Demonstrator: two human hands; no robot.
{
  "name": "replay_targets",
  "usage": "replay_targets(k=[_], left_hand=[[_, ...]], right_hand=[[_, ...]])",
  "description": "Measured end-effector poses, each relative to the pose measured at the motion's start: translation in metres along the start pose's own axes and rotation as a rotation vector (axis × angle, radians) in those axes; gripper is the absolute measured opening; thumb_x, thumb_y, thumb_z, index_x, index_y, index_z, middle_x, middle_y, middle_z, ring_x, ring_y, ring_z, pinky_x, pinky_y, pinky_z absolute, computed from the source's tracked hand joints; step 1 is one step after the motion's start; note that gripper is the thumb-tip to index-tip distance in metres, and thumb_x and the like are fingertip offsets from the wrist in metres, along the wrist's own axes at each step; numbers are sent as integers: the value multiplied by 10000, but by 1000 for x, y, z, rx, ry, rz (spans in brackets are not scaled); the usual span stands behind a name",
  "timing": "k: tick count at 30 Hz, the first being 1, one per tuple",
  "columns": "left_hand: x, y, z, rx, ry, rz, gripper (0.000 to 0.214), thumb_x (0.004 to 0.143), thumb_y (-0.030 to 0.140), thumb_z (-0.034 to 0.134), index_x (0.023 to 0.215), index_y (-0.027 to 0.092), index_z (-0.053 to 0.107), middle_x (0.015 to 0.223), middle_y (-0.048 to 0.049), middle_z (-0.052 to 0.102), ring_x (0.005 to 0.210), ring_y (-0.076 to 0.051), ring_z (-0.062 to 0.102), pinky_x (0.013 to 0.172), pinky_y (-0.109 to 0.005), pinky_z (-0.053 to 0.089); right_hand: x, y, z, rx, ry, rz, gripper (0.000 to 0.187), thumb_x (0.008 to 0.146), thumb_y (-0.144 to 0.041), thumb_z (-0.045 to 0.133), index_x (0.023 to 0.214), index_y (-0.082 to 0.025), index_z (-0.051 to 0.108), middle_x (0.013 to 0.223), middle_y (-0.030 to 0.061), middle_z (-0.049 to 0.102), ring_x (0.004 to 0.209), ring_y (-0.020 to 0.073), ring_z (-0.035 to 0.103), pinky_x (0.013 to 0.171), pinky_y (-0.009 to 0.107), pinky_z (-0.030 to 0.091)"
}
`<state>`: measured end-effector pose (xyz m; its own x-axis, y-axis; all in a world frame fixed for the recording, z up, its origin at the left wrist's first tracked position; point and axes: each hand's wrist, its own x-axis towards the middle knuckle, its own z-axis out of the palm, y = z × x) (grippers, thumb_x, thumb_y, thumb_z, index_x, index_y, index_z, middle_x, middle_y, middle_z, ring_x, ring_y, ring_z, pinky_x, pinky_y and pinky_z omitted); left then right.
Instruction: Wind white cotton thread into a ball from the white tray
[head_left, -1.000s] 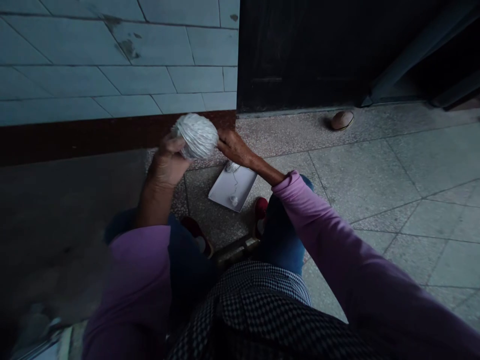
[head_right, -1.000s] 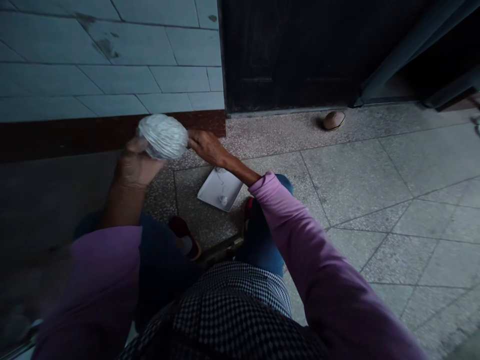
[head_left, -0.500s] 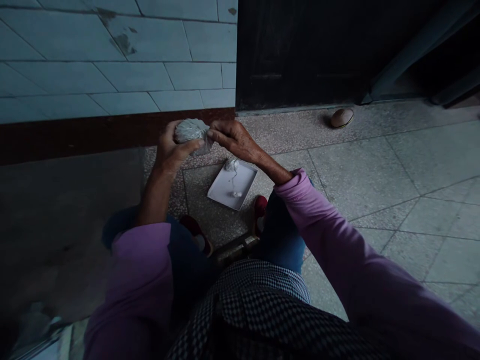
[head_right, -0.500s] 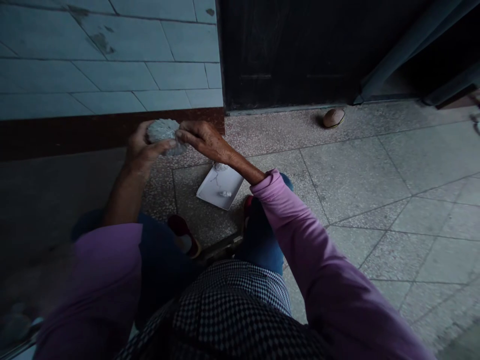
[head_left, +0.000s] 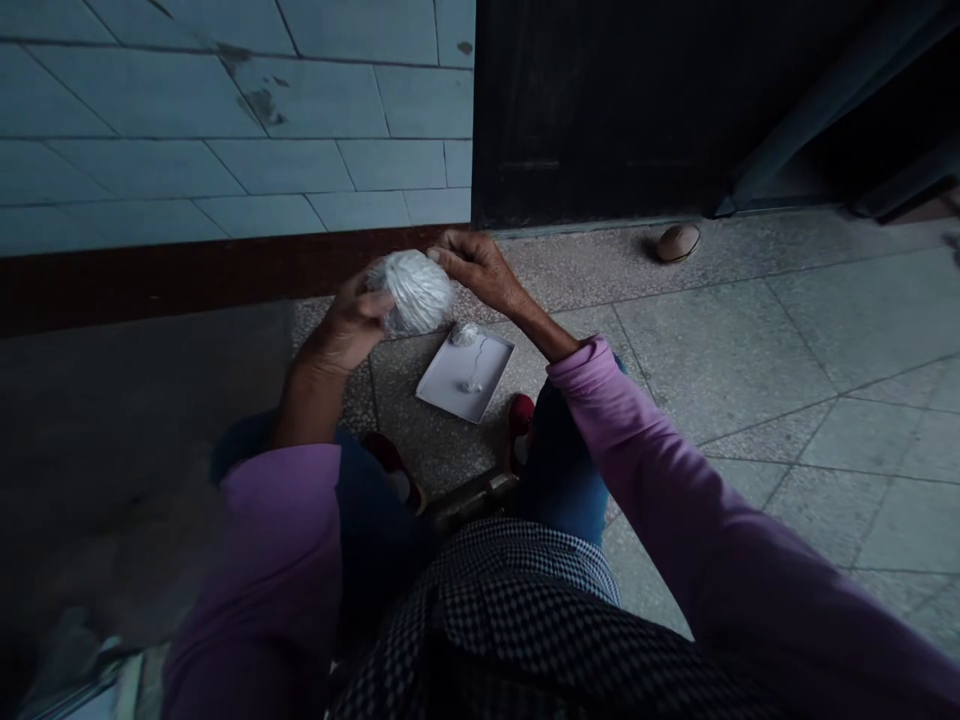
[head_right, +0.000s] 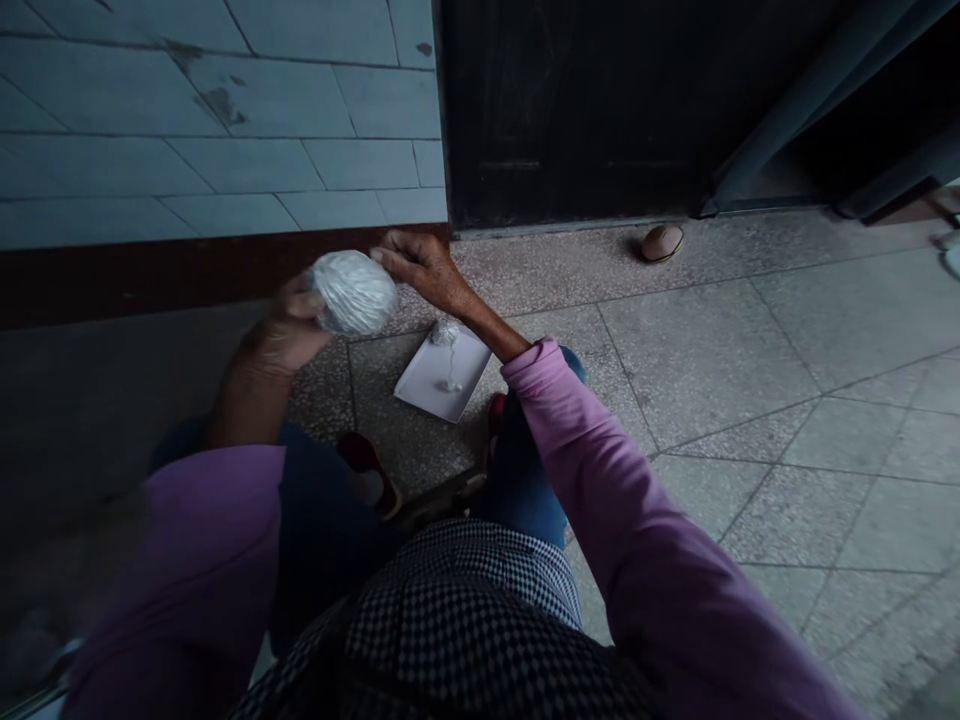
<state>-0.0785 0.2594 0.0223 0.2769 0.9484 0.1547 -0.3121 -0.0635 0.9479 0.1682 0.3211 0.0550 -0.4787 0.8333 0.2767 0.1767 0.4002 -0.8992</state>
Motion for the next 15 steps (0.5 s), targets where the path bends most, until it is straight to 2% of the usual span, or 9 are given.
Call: replay_targets(k=[3, 6, 10, 13, 15], left_hand=[[6, -5, -10, -91, 122, 117, 923, 704, 757, 1158, 1416, 264, 836, 1418, -176, 925, 1639, -503, 760, 1458, -744, 614], [11, -8, -18, -78, 260, 153, 951, 672, 797, 1163, 1392, 271, 835, 1429, -163, 925, 1654, -487, 744, 1457, -725, 619], [18, -11, -20, 56, 380, 117, 1052, 540, 891, 1184, 1306, 265, 827, 1436, -162, 901, 1571, -504, 785, 1354, -724, 688], [23, -16, -22, 211, 464, 104, 1176, 463, 985, 1163, 1310, 263, 784, 1462, -156, 872, 1463, -466, 809, 1298, -698, 702], [26, -21, -25, 354, 517, 110, 1245, 452, 1029, 1141, 1349, 259, 752, 1427, -139, 862, 1383, -417, 805, 1278, -658, 691]], right_hand=[[-1, 6, 12, -64, -58, 5, 638, 1340, -650, 742, 861, -265, 570, 884, 14, 591, 931, 229, 549, 940, 368, 504], [-7, 6, 23, -130, -180, 17, 563, 1345, -630, 717, 932, -252, 653, 939, 31, 684, 994, 252, 618, 1003, 374, 515], [-12, 6, 28, -196, -331, 33, 455, 1342, -539, 688, 986, -255, 673, 994, 26, 733, 1028, 256, 636, 1027, 368, 519], [-12, 6, 28, -192, -368, 19, 364, 1309, -423, 675, 986, -256, 668, 971, 32, 709, 996, 266, 640, 1003, 389, 517], [-11, 3, 28, -171, -374, 15, 380, 1303, -441, 692, 971, -257, 670, 937, 34, 688, 981, 273, 632, 988, 397, 518]])
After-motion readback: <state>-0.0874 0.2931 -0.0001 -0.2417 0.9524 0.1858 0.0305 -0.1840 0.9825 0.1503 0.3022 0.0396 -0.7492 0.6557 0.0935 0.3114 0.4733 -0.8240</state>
